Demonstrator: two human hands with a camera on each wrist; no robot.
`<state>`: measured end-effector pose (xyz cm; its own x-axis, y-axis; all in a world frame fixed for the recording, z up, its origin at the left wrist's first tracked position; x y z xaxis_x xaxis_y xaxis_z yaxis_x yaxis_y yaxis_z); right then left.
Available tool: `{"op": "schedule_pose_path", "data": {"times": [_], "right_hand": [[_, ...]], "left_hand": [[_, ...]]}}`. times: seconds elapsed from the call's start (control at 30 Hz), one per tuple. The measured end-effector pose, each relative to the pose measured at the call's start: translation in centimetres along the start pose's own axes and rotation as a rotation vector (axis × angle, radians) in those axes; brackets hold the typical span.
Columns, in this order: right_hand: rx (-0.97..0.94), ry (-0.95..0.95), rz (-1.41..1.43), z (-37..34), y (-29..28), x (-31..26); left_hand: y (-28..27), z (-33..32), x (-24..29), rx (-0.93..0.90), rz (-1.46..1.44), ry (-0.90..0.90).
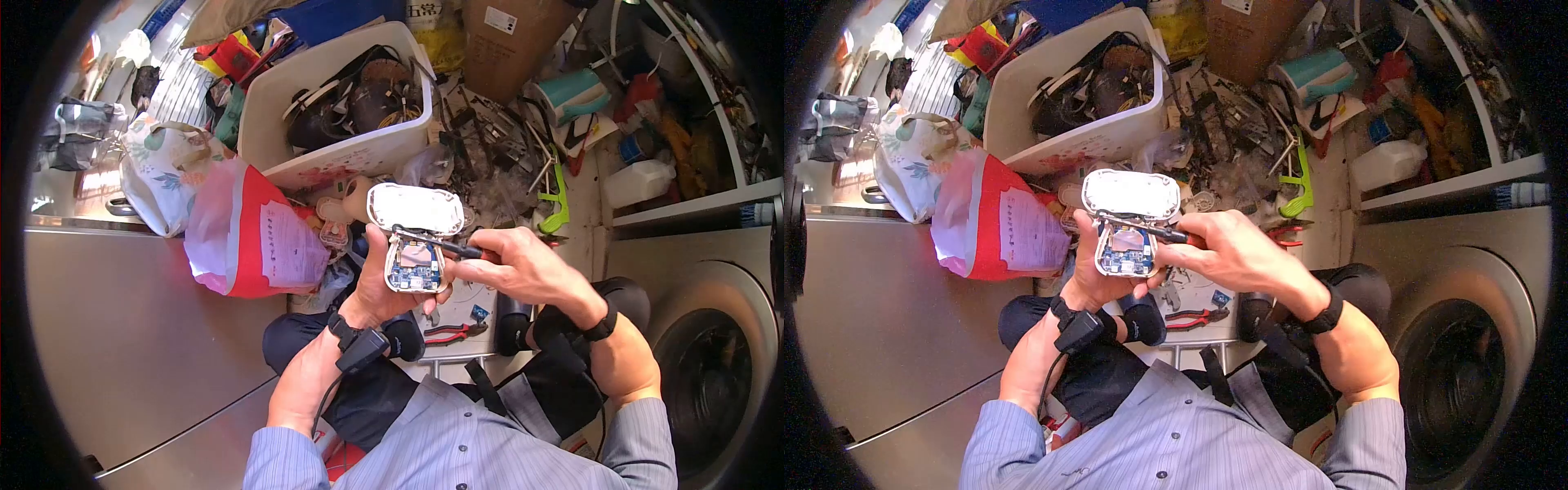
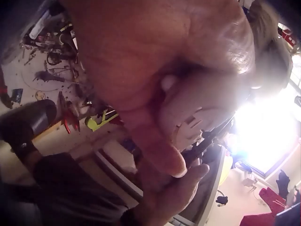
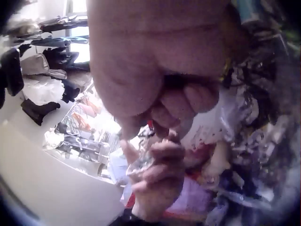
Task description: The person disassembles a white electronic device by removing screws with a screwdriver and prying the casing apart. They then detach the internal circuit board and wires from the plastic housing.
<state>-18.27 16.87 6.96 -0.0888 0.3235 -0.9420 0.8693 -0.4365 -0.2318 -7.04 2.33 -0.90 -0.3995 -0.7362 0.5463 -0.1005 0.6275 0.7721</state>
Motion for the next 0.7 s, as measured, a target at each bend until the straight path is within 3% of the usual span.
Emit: {"op": "schedule_pose_path", "data": {"times": [0.07,0.13,0.3,0.5,0.6,0.7], "right_hand": [[-0.125,-0.114,-0.122,0.0,-0.7,-0.1],[-0.146,-0.117,-0.058,-0.3,-1.3,0.7],[-0.032,-0.399,-0.195,-1.3,-1.9,0.2],[0.071,-0.359,-0.464,-1.8,-1.7,-0.5],[0.184,-0.401,-0.442,-1.8,-1.8,0.0],[0.143,-0.415,-0.474,-1.7,-2.0,0.7]], "left_hand": [[0.2,-0.3,0.5,-0.09,-0.07,-0.015],[-0.1,-0.1,0.7,-0.113,-0.091,0.013],[-0.5,-0.3,0.7,-0.099,-0.152,0.022],[-1.3,-0.3,0.6,-0.109,-0.141,0.036],[-1.4,-0.5,0.2,-0.102,-0.182,0.021],[-1.4,-0.7,-0.1,-0.098,-0.16,0.009]]}}
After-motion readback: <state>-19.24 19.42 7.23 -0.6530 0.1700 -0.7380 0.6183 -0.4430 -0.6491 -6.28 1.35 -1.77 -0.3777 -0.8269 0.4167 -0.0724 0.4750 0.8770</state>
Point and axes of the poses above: each hand's wrist, its own z-axis towards the middle knuckle, its own y-axis out of the palm, x = y × z, the point moved 6 cm from there along z, towards the middle knuckle, and after that the axes turned 8 degrees about z, right-handed, at the moved point
